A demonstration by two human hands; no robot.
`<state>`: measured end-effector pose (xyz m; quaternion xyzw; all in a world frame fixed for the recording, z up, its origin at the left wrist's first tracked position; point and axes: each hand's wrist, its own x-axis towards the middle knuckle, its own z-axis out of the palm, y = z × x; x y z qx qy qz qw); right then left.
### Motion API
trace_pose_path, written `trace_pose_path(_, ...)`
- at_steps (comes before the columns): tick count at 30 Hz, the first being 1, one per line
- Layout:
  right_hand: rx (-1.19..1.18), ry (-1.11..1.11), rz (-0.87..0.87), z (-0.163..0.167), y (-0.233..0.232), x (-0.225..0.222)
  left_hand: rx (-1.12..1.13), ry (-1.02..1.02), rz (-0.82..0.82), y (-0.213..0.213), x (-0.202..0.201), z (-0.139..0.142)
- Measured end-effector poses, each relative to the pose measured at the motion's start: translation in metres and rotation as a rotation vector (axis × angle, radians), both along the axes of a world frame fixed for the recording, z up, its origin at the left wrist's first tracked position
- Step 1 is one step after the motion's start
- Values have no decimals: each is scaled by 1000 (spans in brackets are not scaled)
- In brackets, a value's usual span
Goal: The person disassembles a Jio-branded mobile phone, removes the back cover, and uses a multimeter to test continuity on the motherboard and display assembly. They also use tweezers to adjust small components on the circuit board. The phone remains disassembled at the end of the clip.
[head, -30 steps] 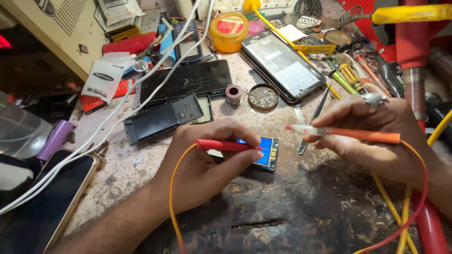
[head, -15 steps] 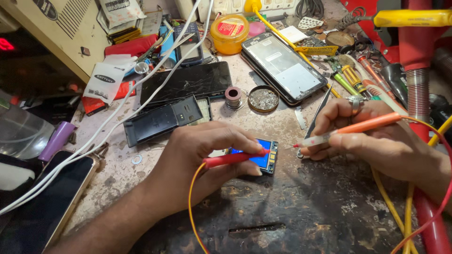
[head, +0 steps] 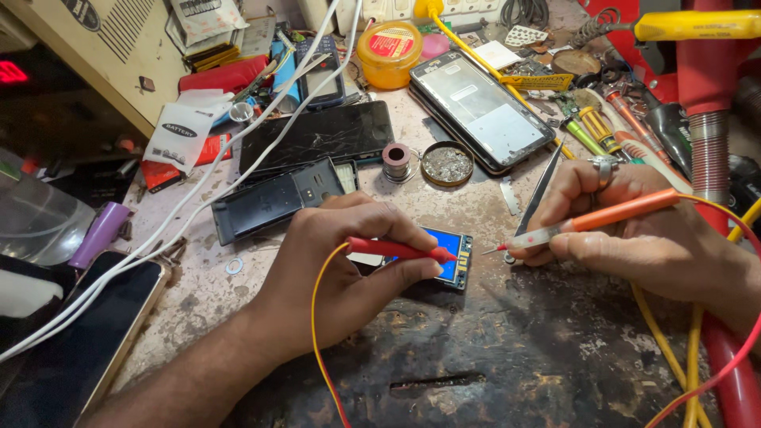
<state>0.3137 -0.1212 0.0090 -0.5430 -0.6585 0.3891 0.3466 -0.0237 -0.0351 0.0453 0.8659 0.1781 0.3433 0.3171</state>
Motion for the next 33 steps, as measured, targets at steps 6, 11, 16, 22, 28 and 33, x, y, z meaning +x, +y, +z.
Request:
trace_pose_path(6, 45, 123, 91, 2, 2, -3, -7, -9, -13, 1, 0, 0)
trace_pose_path(11, 47, 126, 76, 6, 1, -9, -14, 6, -9, 1, 1, 0)
trace_pose_path(16, 0, -13, -6, 8, 1, -16, -51, 32, 4, 1, 1, 1)
trace_pose_path(22, -8, -90, -65, 9, -1, -20, -46, 16, 6, 2, 1, 1)
trace_pose_path(28, -30, -110, -65, 10, 1, -21, -43, 14, 1, 1, 2, 1)
trace_pose_path(33, -70, -126, -96, 11, 1, -24, -55, 15, -2, 2, 2, 1)
